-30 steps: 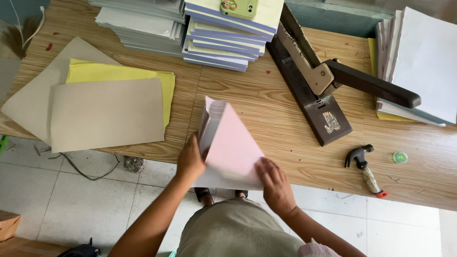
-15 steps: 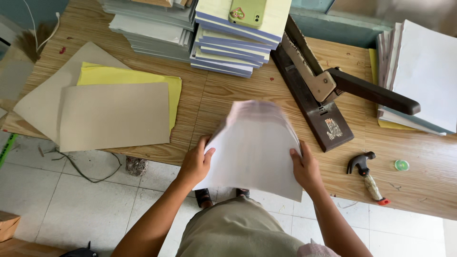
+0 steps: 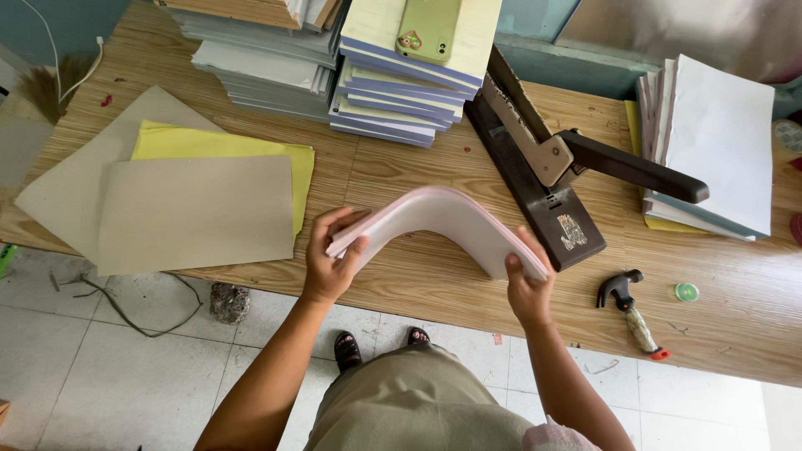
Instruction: The person repeatedly folds and unfolds a stack of pink and white paper sheets on a wooden table. The person handles the sheets by hand, aligning edges and pressing folds without using any tools. The sheets remain on the table throughout the clip.
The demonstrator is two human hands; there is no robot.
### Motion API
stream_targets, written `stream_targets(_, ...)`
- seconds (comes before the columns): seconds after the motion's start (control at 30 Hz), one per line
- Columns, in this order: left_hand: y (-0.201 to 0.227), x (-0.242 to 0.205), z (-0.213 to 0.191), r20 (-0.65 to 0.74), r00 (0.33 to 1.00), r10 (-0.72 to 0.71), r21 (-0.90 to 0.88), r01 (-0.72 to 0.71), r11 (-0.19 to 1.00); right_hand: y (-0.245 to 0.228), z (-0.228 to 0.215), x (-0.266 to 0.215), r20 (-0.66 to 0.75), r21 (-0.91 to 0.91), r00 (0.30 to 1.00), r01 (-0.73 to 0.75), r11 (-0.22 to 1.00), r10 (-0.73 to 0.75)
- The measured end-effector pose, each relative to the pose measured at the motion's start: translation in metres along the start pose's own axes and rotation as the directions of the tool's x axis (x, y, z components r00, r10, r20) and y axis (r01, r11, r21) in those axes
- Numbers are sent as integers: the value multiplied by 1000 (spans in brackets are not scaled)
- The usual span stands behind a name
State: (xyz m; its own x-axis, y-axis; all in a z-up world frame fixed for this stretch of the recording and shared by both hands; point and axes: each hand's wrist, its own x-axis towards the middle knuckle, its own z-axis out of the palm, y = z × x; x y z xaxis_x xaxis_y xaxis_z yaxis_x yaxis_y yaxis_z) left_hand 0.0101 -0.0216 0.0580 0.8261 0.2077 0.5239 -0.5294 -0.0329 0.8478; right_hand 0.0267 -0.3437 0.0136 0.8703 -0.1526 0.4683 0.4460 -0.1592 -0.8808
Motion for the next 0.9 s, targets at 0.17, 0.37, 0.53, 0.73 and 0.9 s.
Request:
stream_targets(0.17,-5,13,-16,-24,1000,-2,229,7,973,-3,-11,17,-30,-73,997,-77,994,75)
stream_targets(0.37,7,16,-16,19,999,-39,24,38,999,2,-27,20,11,-5,995,-100,995,100)
stream_targets(0.53,-13,13,-15,27,998,-61,181,55,982,-12,-11,23,-4,-74,992,-128,989,128)
stream_targets(0.73,10,17,-1,-132,990,51,198,-24,980,-17,-9,18,-50,-2,987,-155,988,154)
stream_targets(0.9,-9,-14,39,88,975,206,305,-224,926,3,31,-31,40,-120,977,-203,972,209)
